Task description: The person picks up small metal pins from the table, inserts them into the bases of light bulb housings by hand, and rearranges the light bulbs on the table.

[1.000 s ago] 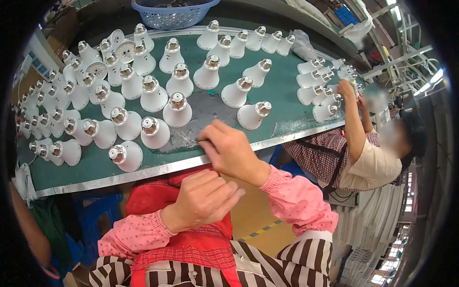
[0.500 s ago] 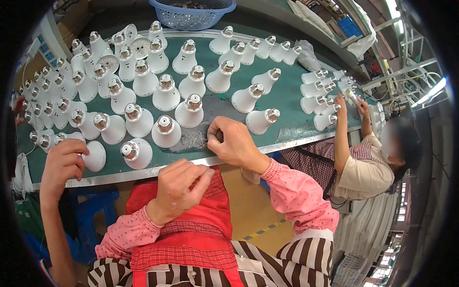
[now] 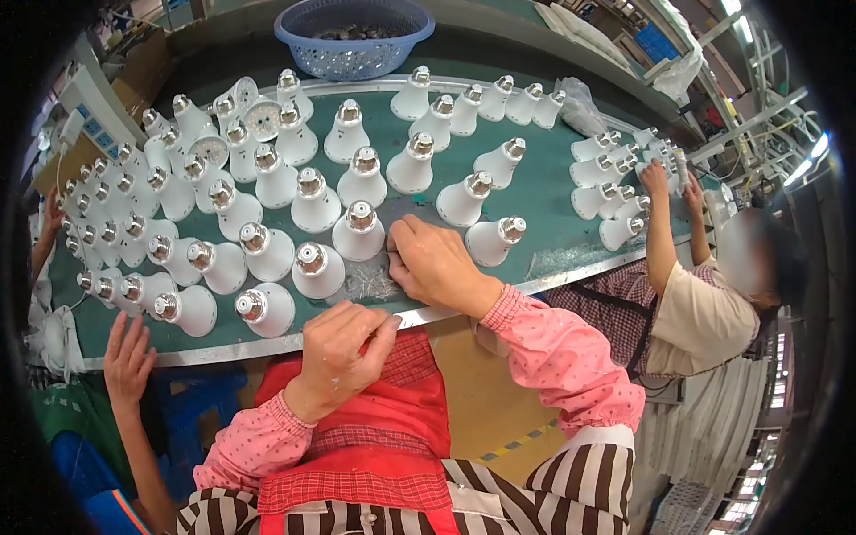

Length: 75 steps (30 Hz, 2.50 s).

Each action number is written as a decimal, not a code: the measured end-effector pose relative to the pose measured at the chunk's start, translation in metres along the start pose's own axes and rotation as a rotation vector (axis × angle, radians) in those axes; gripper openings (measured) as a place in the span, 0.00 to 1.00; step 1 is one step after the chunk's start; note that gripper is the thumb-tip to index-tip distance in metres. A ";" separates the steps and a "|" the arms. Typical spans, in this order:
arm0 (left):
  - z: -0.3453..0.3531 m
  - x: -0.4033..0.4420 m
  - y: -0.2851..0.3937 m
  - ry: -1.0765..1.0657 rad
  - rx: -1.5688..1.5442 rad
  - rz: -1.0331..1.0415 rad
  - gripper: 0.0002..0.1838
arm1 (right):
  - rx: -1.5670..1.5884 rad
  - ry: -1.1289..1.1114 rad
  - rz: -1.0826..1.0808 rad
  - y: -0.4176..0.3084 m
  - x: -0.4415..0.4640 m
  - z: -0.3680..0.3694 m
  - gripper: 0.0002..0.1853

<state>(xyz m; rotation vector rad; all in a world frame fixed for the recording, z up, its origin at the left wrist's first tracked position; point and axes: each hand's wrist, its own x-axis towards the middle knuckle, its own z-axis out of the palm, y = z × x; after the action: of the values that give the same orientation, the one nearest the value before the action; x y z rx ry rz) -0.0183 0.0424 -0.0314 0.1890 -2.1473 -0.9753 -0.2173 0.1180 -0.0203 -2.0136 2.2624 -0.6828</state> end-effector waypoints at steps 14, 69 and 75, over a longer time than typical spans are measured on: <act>0.006 0.016 -0.001 0.051 0.217 -0.091 0.19 | 0.019 0.080 0.069 -0.016 -0.014 -0.013 0.09; 0.005 0.016 0.003 0.018 0.014 -0.056 0.18 | 0.365 -0.008 0.349 -0.020 -0.049 -0.048 0.07; 0.022 0.034 0.005 -0.121 0.125 0.059 0.13 | 0.081 0.009 0.115 -0.039 -0.045 -0.060 0.08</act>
<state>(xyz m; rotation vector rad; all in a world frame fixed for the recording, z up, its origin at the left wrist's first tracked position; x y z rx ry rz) -0.0567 0.0444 -0.0171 0.1290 -2.3131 -0.8389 -0.1920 0.1760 0.0359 -1.8322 2.2944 -0.7616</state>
